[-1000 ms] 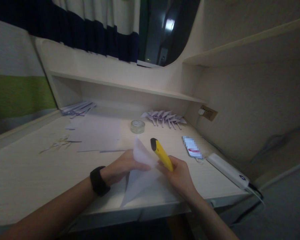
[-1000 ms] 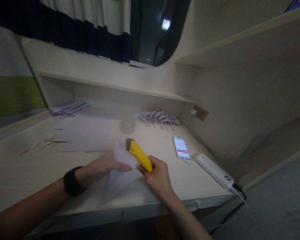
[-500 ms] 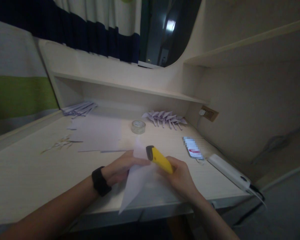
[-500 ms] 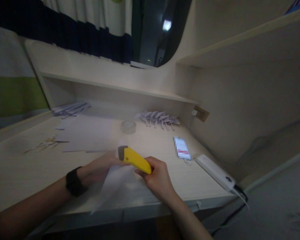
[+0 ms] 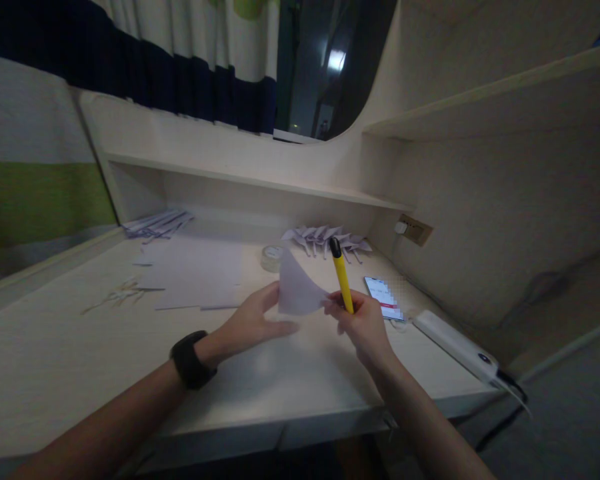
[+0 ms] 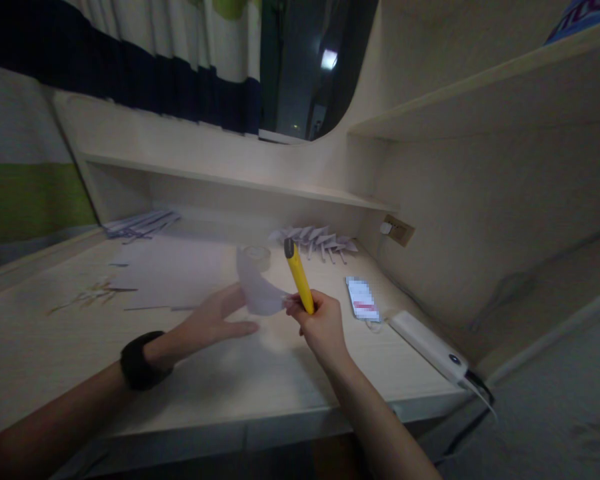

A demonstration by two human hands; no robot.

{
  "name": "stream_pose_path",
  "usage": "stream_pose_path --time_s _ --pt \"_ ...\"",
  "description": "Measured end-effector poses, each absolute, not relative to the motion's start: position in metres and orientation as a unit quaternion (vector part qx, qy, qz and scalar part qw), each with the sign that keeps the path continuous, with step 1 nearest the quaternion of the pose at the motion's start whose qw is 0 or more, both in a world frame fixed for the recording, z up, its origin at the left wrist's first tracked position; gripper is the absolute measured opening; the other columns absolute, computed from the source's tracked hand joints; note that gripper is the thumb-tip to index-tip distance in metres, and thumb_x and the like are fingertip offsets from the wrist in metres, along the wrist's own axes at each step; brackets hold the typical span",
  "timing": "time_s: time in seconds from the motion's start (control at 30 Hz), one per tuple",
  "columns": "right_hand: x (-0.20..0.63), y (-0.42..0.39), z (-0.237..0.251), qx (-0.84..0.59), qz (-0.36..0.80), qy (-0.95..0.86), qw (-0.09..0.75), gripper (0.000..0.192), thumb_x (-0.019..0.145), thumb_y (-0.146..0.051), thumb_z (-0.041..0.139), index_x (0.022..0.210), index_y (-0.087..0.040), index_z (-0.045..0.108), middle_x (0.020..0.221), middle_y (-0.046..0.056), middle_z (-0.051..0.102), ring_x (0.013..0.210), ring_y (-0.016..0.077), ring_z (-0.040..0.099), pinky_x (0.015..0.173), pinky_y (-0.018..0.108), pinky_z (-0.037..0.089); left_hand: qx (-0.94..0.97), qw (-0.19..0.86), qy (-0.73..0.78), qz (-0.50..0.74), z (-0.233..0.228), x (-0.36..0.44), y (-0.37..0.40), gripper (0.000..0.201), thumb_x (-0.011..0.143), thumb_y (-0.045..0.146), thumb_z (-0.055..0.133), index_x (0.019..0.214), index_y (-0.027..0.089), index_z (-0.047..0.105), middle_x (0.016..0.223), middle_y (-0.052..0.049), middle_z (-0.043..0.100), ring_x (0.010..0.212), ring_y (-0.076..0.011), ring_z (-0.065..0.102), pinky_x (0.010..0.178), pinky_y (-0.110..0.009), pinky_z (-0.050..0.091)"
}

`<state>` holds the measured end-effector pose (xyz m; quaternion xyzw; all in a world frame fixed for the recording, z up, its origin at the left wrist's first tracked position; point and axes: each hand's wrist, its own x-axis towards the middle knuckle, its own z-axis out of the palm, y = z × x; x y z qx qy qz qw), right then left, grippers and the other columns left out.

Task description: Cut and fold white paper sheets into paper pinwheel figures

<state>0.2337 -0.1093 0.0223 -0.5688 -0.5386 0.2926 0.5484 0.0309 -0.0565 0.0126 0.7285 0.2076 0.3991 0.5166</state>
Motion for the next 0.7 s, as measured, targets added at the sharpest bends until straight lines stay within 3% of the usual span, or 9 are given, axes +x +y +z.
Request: stream_pose_path --time_s 0.07,0.17,0.37,0.57,0.7 --pt "0.230 -0.110 0.024 -0.564 0.309 -0.538 0.544 0.018 0.063 -0.028 0.068 0.073 -0.014 0.065 0.056 0.000 0.058 0.038 0.0077 0.042 0.032 0.020 0.034 0.714 0.522 0.236 0.402 0.019 0.036 -0.059 0.048 0.067 0.030 0.075 0.111 0.016 0.062 0.109 -0.010 0.067 0.099 -0.0267 0.061 0.088 -0.042 0.046" --pt "0.227 -0.114 0.025 -0.553 0.318 -0.548 0.541 0.017 0.064 -0.030 0.068 0.070 -0.015 0.064 0.054 -0.001 0.055 0.037 0.0075 0.041 0.032 0.020 0.033 0.680 0.530 0.278 0.423 0.025 0.041 -0.061 0.035 0.069 0.033 0.074 0.097 0.014 0.068 0.094 -0.009 0.071 0.084 -0.0249 0.065 0.078 -0.039 0.051" --pt "0.228 -0.116 0.021 -0.566 0.284 -0.577 0.516 0.026 0.066 -0.040 0.069 0.065 -0.016 0.061 0.050 -0.004 0.047 0.039 0.0082 0.040 0.035 0.021 0.031 0.633 0.544 0.314 0.453 0.026 0.040 -0.064 0.027 0.067 0.031 0.075 0.085 0.012 0.071 0.085 -0.009 0.072 0.078 -0.0248 0.066 0.071 -0.036 0.052" --pt "0.225 -0.113 0.015 -0.553 0.325 -0.562 0.522 0.025 0.068 -0.039 0.067 0.065 -0.016 0.058 0.051 -0.004 0.048 0.038 0.0072 0.037 0.035 0.021 0.029 0.601 0.615 0.258 0.440 0.023 0.043 -0.068 0.035 0.065 0.027 0.076 0.095 0.011 0.066 0.093 -0.010 0.071 0.080 -0.0227 0.065 0.072 -0.034 0.051" --pt "0.224 -0.112 0.015 -0.553 0.344 -0.558 0.514 0.026 0.067 -0.040 0.068 0.069 -0.016 0.060 0.053 -0.004 0.049 0.038 0.0072 0.037 0.034 0.021 0.029 0.587 0.628 0.274 0.432 0.022 0.043 -0.069 0.034 0.065 0.027 0.076 0.093 0.011 0.065 0.089 -0.010 0.070 0.075 -0.0221 0.065 0.068 -0.033 0.051"
